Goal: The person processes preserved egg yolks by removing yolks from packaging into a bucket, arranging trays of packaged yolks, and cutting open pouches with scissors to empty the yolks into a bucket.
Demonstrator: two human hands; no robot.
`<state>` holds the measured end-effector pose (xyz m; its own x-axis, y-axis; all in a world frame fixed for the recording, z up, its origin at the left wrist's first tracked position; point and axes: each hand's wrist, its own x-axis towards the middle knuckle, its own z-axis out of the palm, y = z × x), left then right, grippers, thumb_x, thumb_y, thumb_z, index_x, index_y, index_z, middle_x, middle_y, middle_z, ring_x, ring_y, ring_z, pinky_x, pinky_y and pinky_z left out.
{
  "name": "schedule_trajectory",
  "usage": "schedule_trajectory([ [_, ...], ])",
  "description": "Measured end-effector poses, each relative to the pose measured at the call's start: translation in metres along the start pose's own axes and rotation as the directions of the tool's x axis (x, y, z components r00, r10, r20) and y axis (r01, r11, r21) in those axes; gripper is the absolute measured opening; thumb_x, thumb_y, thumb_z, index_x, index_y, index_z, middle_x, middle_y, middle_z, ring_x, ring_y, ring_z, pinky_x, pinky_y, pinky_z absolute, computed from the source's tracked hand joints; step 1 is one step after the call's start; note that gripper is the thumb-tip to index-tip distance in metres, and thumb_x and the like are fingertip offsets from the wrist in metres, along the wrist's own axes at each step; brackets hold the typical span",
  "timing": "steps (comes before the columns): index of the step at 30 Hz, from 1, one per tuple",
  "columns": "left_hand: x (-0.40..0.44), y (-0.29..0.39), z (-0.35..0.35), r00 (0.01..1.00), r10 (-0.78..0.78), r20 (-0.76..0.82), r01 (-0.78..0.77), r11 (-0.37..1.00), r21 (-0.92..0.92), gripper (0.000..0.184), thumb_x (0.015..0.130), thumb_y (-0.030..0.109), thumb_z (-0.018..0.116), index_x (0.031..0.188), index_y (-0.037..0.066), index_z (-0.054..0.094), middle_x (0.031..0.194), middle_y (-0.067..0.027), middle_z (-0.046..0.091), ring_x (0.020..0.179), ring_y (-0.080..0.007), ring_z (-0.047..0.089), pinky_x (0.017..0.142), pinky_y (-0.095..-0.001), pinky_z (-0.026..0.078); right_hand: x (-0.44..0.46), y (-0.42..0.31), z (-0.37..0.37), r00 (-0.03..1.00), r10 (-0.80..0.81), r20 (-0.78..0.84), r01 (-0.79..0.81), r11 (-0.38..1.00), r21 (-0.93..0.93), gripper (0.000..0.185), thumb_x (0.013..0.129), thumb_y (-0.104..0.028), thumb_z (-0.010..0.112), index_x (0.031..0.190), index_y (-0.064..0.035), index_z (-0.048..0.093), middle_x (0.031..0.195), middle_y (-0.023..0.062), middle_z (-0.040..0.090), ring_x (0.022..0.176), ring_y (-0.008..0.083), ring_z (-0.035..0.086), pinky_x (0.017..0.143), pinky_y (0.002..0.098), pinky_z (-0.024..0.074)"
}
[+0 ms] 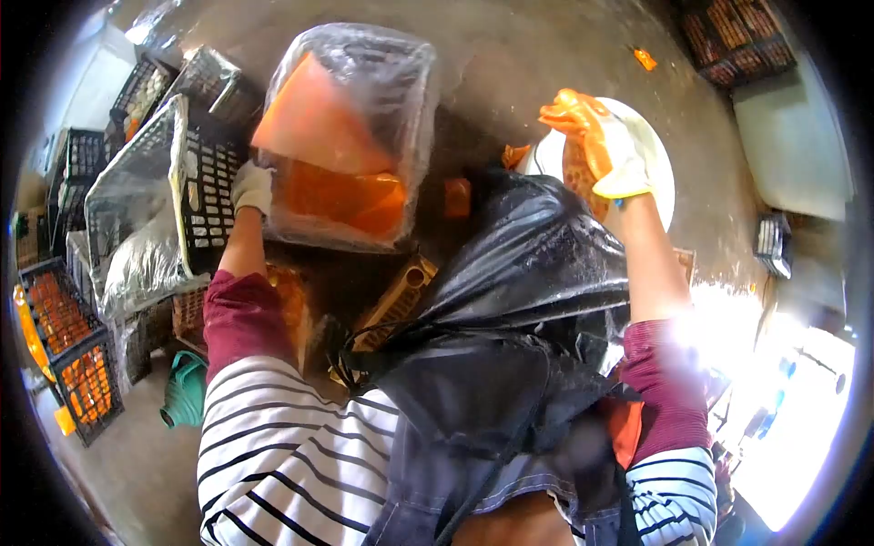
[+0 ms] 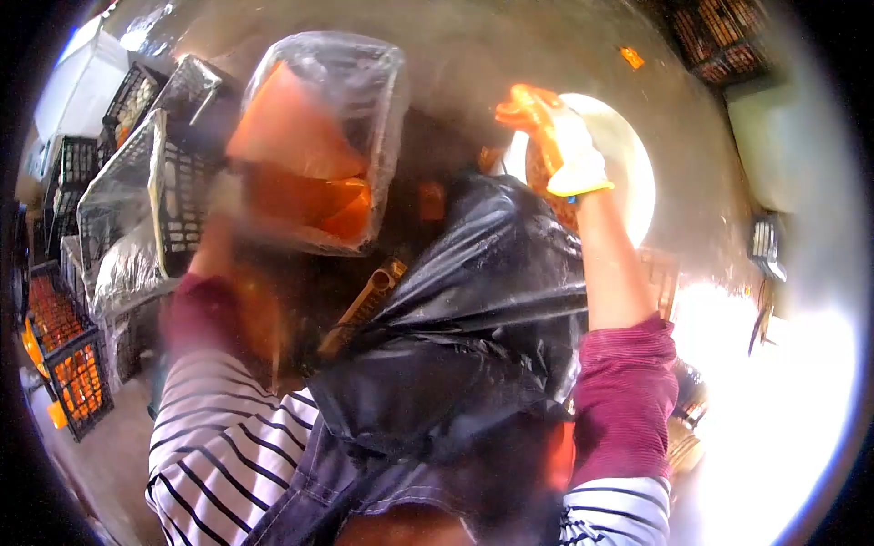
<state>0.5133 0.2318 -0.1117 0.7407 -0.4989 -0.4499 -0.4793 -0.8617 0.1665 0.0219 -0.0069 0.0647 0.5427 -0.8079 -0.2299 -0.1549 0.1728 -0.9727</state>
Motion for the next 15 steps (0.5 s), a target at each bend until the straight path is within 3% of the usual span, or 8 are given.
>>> schedule_trajectory([
  [2,0.013,-0.029,0.015,0.964,0.256,0.07,-0.265,0.917,0.297,0.045,0.086,0.026,0.055,0.125,0.005,0.046,0.131,-0.0187,0.042,0.117,-0.0329,0.043,0.094,-0.0444,0.04,-0.019,0.018,-0.04,0.996,-0.085,-0.002,0.081,0.944,0.32,0.036,0.091,-0.013,0.042,0.123,0.0046,0.044,0.116,0.0153,0.056,0.109,0.0264,0.053,0.1,0.0345,0.0374],
  [3,0.012,-0.047,0.028,0.856,0.502,0.121,-0.486,0.703,0.52,0.044,0.087,0.026,0.053,0.125,0.005,0.047,0.132,-0.0189,0.04,0.119,-0.0328,0.041,0.096,-0.0433,0.038,-0.032,0.024,-0.058,0.994,-0.073,-0.083,0.094,0.956,0.279,0.036,0.09,-0.01,0.043,0.124,0.0036,0.043,0.117,0.0148,0.056,0.112,0.0253,0.052,0.099,0.0344,0.0385],
  [4,0.012,-0.042,0.029,0.848,0.506,0.16,-0.519,0.729,0.447,0.042,0.087,0.028,0.053,0.12,0.003,0.05,0.125,-0.0188,0.046,0.112,-0.0317,0.045,0.093,-0.0413,0.04,-0.056,0.025,-0.075,0.972,-0.194,-0.131,0.195,0.981,-0.011,0.036,0.09,-0.008,0.044,0.124,0.0026,0.044,0.117,0.014,0.056,0.111,0.0242,0.052,0.098,0.0337,0.04],
  [6,-0.014,-0.015,0.027,0.979,0.153,0.133,-0.138,0.984,-0.112,0.042,0.088,0.034,0.051,0.111,-0.001,0.056,0.11,-0.0185,0.056,0.1,-0.0294,0.053,0.088,-0.0372,0.043,-0.107,0.014,-0.089,0.939,-0.151,-0.309,0.031,0.932,-0.362,0.033,0.089,-0.006,0.046,0.121,-0.0002,0.048,0.117,0.0125,0.057,0.109,0.0216,0.054,0.093,0.0312,0.0428],
  [8,-0.066,0.025,0.016,0.955,-0.247,-0.166,0.22,0.961,-0.166,0.039,0.089,0.034,0.054,0.099,-0.003,0.063,0.091,-0.0152,0.065,0.081,-0.0254,0.058,0.079,-0.0339,0.046,-0.175,0.04,-0.137,0.9,-0.395,-0.185,0.019,0.459,-0.888,0.033,0.09,-0.015,0.049,0.119,-0.0001,0.049,0.115,0.0128,0.058,0.106,0.0215,0.056,0.09,0.0307,0.0444],
  [11,-0.106,0.025,0.041,0.83,0.071,-0.553,-0.496,0.546,-0.675,0.03,0.088,0.023,0.059,0.1,-0.004,0.062,0.096,-0.0113,0.064,0.081,-0.0177,0.057,0.075,-0.0284,0.046,-0.299,0.132,-0.203,0.705,-0.103,-0.702,-0.427,0.729,-0.536,0.043,0.089,-0.033,0.048,0.124,-0.0083,0.048,0.112,0.0104,0.059,0.105,0.0214,0.056,0.085,0.0308,0.0449],
  [13,-0.078,0.008,0.062,0.635,0.141,-0.759,-0.676,0.578,-0.458,0.025,0.089,0.011,0.056,0.106,-0.007,0.06,0.097,-0.0082,0.063,0.08,-0.0129,0.056,0.076,-0.023,0.045,-0.398,0.169,-0.195,0.427,0.158,-0.89,-0.598,0.787,-0.148,0.043,0.089,-0.039,0.049,0.122,-0.0105,0.05,0.105,0.0073,0.061,0.098,0.0196,0.058,0.076,0.0293,0.0462],
  [15,-0.081,0.02,0.061,0.569,0.267,-0.778,-0.773,0.497,-0.395,0.029,0.09,0.014,0.055,0.11,-0.007,0.059,0.096,-0.0077,0.063,0.081,-0.0123,0.056,0.077,-0.0232,0.045,-0.491,0.203,-0.161,0.071,0.341,-0.937,-0.534,0.807,0.253,0.034,0.088,-0.034,0.052,0.109,-0.0073,0.054,0.092,0.0039,0.06,0.084,0.0168,0.058,0.065,0.0281,0.0463],
])
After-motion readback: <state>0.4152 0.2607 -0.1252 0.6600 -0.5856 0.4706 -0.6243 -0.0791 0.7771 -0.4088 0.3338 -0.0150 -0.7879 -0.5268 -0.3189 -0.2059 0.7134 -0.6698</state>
